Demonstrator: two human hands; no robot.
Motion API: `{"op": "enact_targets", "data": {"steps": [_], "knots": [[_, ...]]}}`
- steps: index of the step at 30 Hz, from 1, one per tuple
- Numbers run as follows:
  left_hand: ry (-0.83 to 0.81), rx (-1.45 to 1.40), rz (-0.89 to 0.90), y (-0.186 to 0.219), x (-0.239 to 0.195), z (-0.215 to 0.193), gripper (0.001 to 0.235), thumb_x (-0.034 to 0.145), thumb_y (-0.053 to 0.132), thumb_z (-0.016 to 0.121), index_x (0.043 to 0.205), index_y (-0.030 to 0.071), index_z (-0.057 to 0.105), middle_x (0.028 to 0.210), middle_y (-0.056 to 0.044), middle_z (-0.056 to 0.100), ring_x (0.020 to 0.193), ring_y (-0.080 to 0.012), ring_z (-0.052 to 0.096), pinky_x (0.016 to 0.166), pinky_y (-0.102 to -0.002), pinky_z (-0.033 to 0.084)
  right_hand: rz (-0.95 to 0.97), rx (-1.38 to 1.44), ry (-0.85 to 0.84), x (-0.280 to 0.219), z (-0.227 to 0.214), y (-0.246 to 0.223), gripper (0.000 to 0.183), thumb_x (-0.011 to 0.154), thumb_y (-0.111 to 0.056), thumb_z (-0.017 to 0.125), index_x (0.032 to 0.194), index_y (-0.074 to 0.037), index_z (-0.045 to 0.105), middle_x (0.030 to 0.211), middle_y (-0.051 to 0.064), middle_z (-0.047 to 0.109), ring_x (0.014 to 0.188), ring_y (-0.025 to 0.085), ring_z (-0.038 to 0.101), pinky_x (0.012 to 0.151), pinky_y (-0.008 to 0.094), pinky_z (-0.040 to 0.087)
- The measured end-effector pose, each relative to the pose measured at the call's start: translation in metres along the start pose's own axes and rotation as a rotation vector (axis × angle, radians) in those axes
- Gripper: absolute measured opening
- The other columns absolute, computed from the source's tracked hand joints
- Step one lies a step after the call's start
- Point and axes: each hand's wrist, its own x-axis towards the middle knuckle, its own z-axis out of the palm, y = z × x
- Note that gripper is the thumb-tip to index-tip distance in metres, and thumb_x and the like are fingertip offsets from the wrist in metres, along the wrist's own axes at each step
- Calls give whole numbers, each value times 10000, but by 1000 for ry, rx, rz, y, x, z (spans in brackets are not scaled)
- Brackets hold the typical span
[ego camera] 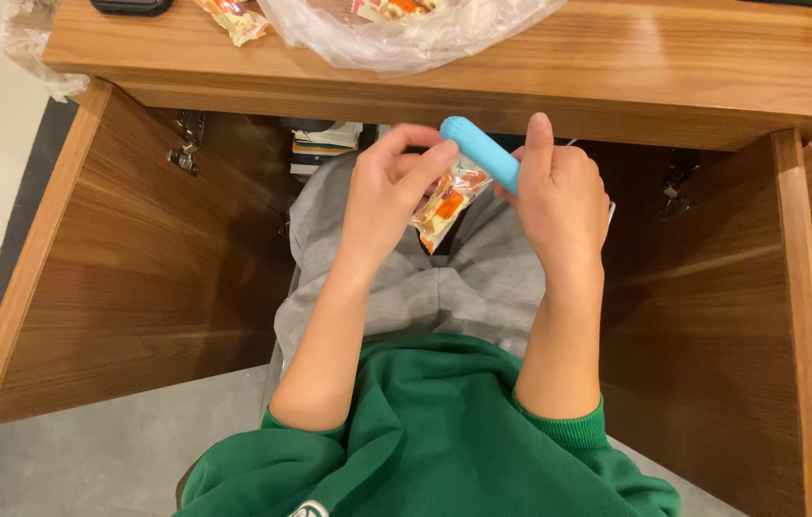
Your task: The person sits under a desk and repeatedly picks small snack packets from a plastic bag, folds the open ends, and seals them with a blue handheld heat sealer. Sealed packets are placed back into the bag. The person briefly moves the bag and discards a few packets into a nearby bin before continuing to seal more packets.
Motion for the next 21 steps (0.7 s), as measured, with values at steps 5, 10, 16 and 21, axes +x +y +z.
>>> {"op": "enact_targets", "data": {"steps": [5,10,16,21], "knots": [[-15,30,46,-3,0,2,333,878,391,709,1068,117,698,701,-49,682,703,-68,586,602,-231,535,-24,-15,-24,1,3,1,699,1054,-414,206,595,-176,677,480,57,550,487,267,551,583,400,455],[7,91,140,-11,0,2,225,914,397,681,927,182,746,739,4,736,758,-4,608,736,-234,544,-6,-40,-48,1,2,1,681,1045,-421,216,619,-182,690,507,43,577,516,264,567,623,407,476],[31,84,161,-18,2,2,223,921,354,682,958,146,752,769,0,744,798,-4,608,757,-249,553,-19,-25,-35,2,4,-1,680,1044,-418,220,628,-175,699,528,56,606,534,277,600,626,414,474],[78,81,136,-14,5,-7,205,904,332,702,981,149,757,796,8,750,829,2,591,778,-255,546,-101,-73,-159,6,3,3,418,923,-417,398,782,-193,721,668,94,648,797,418,636,782,537,481]]}}
